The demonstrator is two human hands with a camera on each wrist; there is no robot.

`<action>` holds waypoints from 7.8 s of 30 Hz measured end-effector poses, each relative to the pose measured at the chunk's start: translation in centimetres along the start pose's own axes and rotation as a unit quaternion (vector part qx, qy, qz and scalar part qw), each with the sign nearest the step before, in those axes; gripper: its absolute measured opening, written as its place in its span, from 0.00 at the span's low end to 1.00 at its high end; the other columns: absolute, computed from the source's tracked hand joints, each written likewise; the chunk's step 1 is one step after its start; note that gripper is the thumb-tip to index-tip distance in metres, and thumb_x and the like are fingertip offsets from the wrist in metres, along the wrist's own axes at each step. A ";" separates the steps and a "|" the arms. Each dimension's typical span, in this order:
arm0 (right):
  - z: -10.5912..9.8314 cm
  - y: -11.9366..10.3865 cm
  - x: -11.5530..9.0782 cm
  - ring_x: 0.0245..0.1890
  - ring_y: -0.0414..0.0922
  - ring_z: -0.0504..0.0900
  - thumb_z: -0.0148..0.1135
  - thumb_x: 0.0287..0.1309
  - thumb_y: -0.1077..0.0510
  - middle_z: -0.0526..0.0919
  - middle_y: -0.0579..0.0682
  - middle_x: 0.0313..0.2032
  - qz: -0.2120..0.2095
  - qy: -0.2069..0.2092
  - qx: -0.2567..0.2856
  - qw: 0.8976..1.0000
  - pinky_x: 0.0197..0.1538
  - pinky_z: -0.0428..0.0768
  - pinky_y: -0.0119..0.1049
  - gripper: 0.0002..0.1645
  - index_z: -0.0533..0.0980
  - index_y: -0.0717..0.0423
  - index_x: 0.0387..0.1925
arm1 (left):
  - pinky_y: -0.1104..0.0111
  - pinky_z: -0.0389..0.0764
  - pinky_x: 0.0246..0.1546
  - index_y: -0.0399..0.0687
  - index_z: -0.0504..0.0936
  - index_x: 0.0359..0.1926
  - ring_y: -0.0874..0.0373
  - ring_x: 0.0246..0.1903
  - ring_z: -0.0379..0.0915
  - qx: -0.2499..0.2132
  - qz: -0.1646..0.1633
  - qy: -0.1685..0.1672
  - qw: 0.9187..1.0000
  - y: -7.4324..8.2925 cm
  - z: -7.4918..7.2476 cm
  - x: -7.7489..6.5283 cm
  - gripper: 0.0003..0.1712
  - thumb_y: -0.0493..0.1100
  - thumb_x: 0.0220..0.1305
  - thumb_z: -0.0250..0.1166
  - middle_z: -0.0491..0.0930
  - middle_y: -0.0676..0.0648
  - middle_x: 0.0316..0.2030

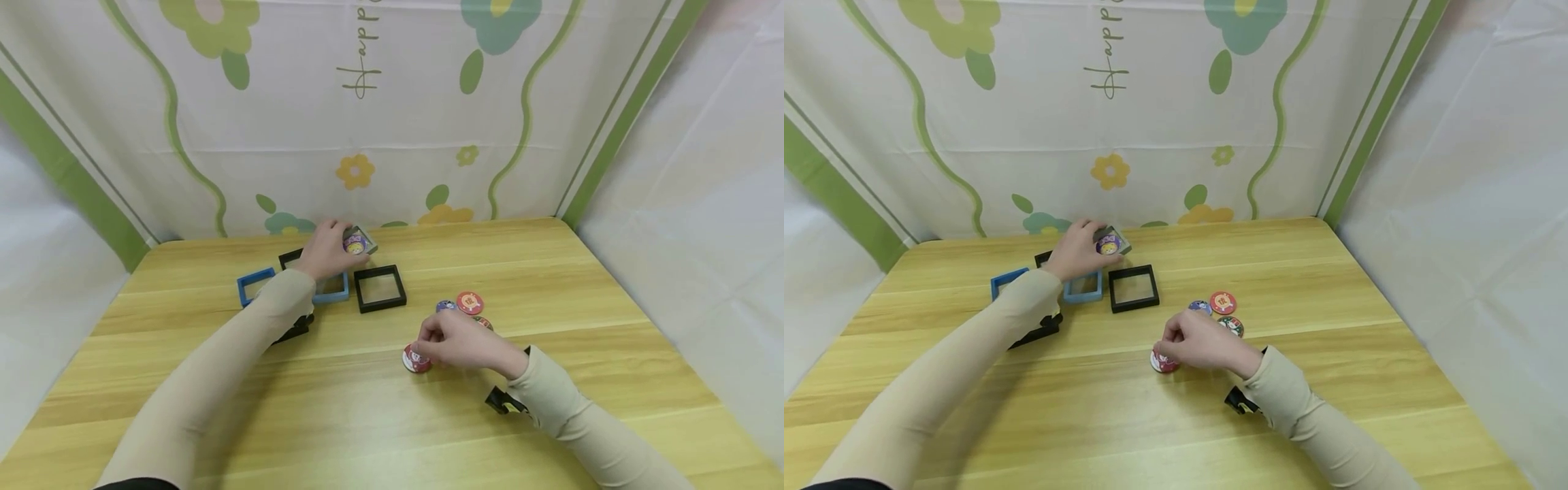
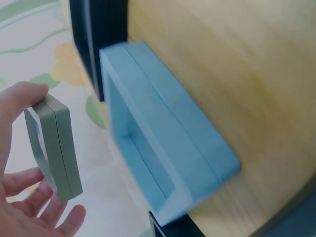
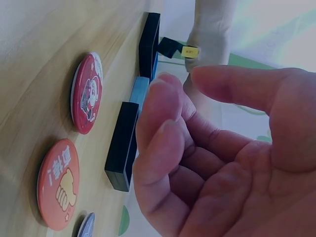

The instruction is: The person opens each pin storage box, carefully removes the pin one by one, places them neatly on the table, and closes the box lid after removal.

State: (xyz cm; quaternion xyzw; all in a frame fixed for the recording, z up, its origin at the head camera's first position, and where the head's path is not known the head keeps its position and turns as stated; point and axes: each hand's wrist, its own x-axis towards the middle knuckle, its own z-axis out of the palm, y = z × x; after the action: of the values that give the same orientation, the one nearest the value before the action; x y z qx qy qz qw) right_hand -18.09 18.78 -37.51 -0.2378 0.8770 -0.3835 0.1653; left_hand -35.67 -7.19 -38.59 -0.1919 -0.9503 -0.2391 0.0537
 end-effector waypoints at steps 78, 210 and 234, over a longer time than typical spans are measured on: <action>-1.0 -0.9 -0.4 0.21 0.51 0.79 0.58 0.70 0.58 0.82 0.52 0.28 -0.035 0.154 0.139 0.978 0.30 0.80 0.45 0.09 0.79 0.61 0.38 | 0.60 0.78 0.46 0.49 0.70 0.63 0.55 0.50 0.73 -0.388 -0.047 -0.085 0.917 11.2 0.8 -10.1 0.42 0.62 0.53 0.74 0.77 0.50 0.50; -0.2 -1.8 -0.5 0.37 0.51 0.84 0.46 0.67 0.66 0.81 0.70 0.41 0.014 0.062 0.496 0.866 0.46 0.82 0.45 0.18 0.71 0.77 0.51 | 0.64 0.79 0.26 0.40 0.71 0.67 0.57 0.29 0.77 -0.296 -0.010 -0.054 0.954 11.7 -1.7 -11.9 0.46 0.55 0.52 0.76 0.82 0.50 0.38; 0.0 -1.5 -0.5 0.37 0.52 0.85 0.43 0.64 0.65 0.82 0.65 0.38 0.018 0.038 0.501 0.864 0.45 0.82 0.41 0.22 0.69 0.80 0.52 | 0.62 0.83 0.35 0.40 0.80 0.52 0.50 0.33 0.82 -0.436 -0.089 -0.034 0.895 11.9 -2.1 -11.5 0.34 0.66 0.64 0.62 0.83 0.44 0.37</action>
State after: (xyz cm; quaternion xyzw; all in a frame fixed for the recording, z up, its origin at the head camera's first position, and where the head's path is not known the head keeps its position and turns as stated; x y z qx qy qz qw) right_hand -17.23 18.14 -36.33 -0.0921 0.5763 -0.7771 0.2359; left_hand -20.43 -2.44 -33.84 -0.1184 -0.7651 -0.6265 -0.0892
